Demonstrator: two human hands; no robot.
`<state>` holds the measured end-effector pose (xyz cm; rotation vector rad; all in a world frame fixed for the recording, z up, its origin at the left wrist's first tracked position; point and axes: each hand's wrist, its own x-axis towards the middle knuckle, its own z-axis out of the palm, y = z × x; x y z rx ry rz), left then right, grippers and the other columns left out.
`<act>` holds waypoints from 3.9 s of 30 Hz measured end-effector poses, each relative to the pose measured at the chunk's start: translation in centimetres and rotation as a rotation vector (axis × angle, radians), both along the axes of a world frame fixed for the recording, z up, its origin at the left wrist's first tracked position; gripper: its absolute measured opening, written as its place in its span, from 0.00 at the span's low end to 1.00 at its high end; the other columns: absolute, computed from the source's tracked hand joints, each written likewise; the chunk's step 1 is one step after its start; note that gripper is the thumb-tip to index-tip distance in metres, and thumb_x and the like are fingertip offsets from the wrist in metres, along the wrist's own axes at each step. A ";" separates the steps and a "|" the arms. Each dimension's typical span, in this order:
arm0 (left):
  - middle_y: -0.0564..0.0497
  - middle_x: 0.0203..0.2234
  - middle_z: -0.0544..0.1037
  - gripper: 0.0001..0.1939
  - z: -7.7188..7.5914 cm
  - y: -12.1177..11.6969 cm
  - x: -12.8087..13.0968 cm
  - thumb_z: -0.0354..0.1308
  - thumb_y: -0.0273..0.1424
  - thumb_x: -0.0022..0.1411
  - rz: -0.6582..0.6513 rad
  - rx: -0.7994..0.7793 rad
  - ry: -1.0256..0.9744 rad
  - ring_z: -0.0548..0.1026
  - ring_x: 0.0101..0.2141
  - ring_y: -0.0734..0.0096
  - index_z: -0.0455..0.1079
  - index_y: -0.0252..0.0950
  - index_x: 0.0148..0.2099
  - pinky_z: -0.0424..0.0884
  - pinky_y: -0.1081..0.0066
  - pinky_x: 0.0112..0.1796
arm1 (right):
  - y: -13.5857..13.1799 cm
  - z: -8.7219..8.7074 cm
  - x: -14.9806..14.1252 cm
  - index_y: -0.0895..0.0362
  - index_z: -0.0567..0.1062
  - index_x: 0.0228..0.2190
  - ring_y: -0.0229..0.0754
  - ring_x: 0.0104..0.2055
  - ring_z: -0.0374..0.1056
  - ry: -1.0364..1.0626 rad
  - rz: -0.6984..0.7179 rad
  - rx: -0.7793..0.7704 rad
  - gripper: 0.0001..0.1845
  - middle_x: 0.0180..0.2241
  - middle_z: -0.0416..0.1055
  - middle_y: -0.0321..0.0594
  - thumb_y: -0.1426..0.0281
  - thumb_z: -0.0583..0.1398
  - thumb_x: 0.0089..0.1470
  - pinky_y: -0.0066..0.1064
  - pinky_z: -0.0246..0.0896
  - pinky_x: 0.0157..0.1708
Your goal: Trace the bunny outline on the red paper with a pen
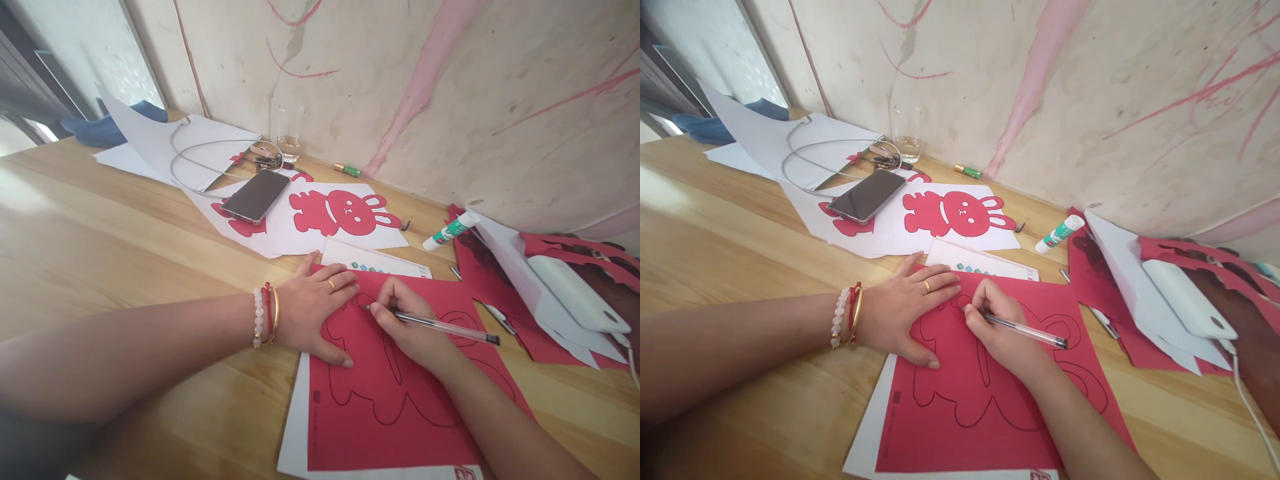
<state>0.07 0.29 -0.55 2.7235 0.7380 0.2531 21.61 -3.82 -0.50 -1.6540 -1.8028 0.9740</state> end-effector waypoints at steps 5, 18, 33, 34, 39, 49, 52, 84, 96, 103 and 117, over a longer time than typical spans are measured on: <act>0.40 0.62 0.59 0.50 -0.1 0.0 0.1 0.54 0.62 0.50 0.005 0.006 0.000 0.52 0.63 0.50 0.57 0.31 0.64 0.27 0.46 0.61 | 0.1 -0.2 0.2 0.53 0.59 0.23 0.34 0.20 0.50 0.139 -0.061 0.042 0.12 0.18 0.55 0.27 0.69 0.57 0.53 0.26 0.47 0.21; 0.39 0.59 0.64 0.46 0.3 -0.5 -0.1 0.50 0.62 0.54 0.048 0.078 0.006 0.57 0.60 0.48 0.60 0.32 0.63 0.31 0.46 0.61 | -2.5 2.5 -3.0 0.53 0.57 0.20 0.33 0.18 0.46 0.609 -0.422 -0.066 0.16 0.14 0.53 0.26 0.66 0.58 0.53 0.27 0.40 0.19; 0.36 0.56 0.68 0.34 1.0 -1.4 0.0 0.51 0.53 0.61 0.063 0.158 0.008 0.53 0.62 0.44 0.67 0.29 0.56 0.38 0.42 0.60 | -1.3 1.6 -0.8 0.53 0.58 0.24 0.33 0.19 0.48 0.261 -0.095 0.007 0.12 0.19 0.54 0.26 0.68 0.56 0.57 0.26 0.45 0.20; 0.37 0.56 0.68 0.35 0.9 -1.3 0.0 0.51 0.53 0.61 0.057 0.146 0.000 0.52 0.62 0.45 0.67 0.29 0.57 0.36 0.42 0.60 | -1.2 1.3 -0.9 0.53 0.58 0.24 0.33 0.20 0.49 0.244 -0.092 0.027 0.12 0.20 0.54 0.27 0.68 0.56 0.56 0.26 0.46 0.20; 0.41 0.58 0.67 0.35 0.6 -1.0 -0.1 0.51 0.54 0.60 0.050 0.094 -0.023 0.51 0.63 0.46 0.66 0.33 0.58 0.31 0.41 0.61 | -0.9 -0.1 -0.9 0.53 0.58 0.24 0.34 0.21 0.49 0.140 -0.057 0.071 0.12 0.21 0.53 0.28 0.68 0.57 0.54 0.27 0.48 0.21; 0.41 0.58 0.66 0.35 0.4 -0.8 0.0 0.54 0.54 0.57 0.067 0.029 -0.042 0.54 0.62 0.42 0.66 0.34 0.57 0.35 0.36 0.60 | -1.1 -0.1 -0.6 0.52 0.58 0.24 0.36 0.21 0.51 0.008 -0.027 0.064 0.12 0.20 0.55 0.29 0.66 0.55 0.57 0.28 0.49 0.21; 0.41 0.58 0.66 0.35 0.3 -0.7 0.0 0.54 0.54 0.57 0.066 0.022 -0.044 0.54 0.62 0.42 0.66 0.34 0.57 0.36 0.36 0.60 | -1.1 -0.2 -0.6 0.52 0.58 0.24 0.36 0.20 0.51 -0.011 -0.030 0.056 0.12 0.19 0.54 0.29 0.65 0.56 0.56 0.28 0.48 0.20; 0.41 0.59 0.64 0.34 0.2 -0.7 0.0 0.54 0.54 0.57 0.066 0.014 -0.030 0.53 0.62 0.43 0.66 0.35 0.57 0.36 0.37 0.59 | -1.2 0.2 -0.6 0.53 0.56 0.24 0.35 0.21 0.50 -0.087 -0.011 0.037 0.13 0.20 0.53 0.27 0.67 0.56 0.57 0.28 0.48 0.23; 0.42 0.58 0.65 0.34 0.0 -0.7 0.0 0.54 0.54 0.57 0.069 0.024 -0.036 0.53 0.62 0.44 0.65 0.35 0.57 0.36 0.38 0.60 | -1.1 -0.5 -0.5 0.52 0.57 0.24 0.35 0.21 0.49 0.016 -0.050 0.048 0.13 0.20 0.53 0.28 0.67 0.56 0.56 0.27 0.47 0.20; 0.42 0.58 0.65 0.33 0.0 -0.8 0.1 0.54 0.54 0.57 0.073 0.037 -0.035 0.54 0.62 0.44 0.66 0.36 0.57 0.36 0.40 0.60 | -1.1 0.0 -0.7 0.52 0.57 0.24 0.34 0.21 0.51 -0.042 -0.038 0.038 0.12 0.20 0.54 0.27 0.68 0.56 0.56 0.27 0.49 0.21; 0.42 0.59 0.65 0.34 0.0 -0.7 0.1 0.54 0.54 0.58 0.074 0.028 -0.032 0.53 0.62 0.44 0.65 0.35 0.57 0.38 0.37 0.59 | -1.1 -0.3 -0.6 0.52 0.57 0.24 0.35 0.21 0.51 -0.044 -0.041 0.058 0.13 0.20 0.54 0.27 0.67 0.57 0.56 0.27 0.49 0.20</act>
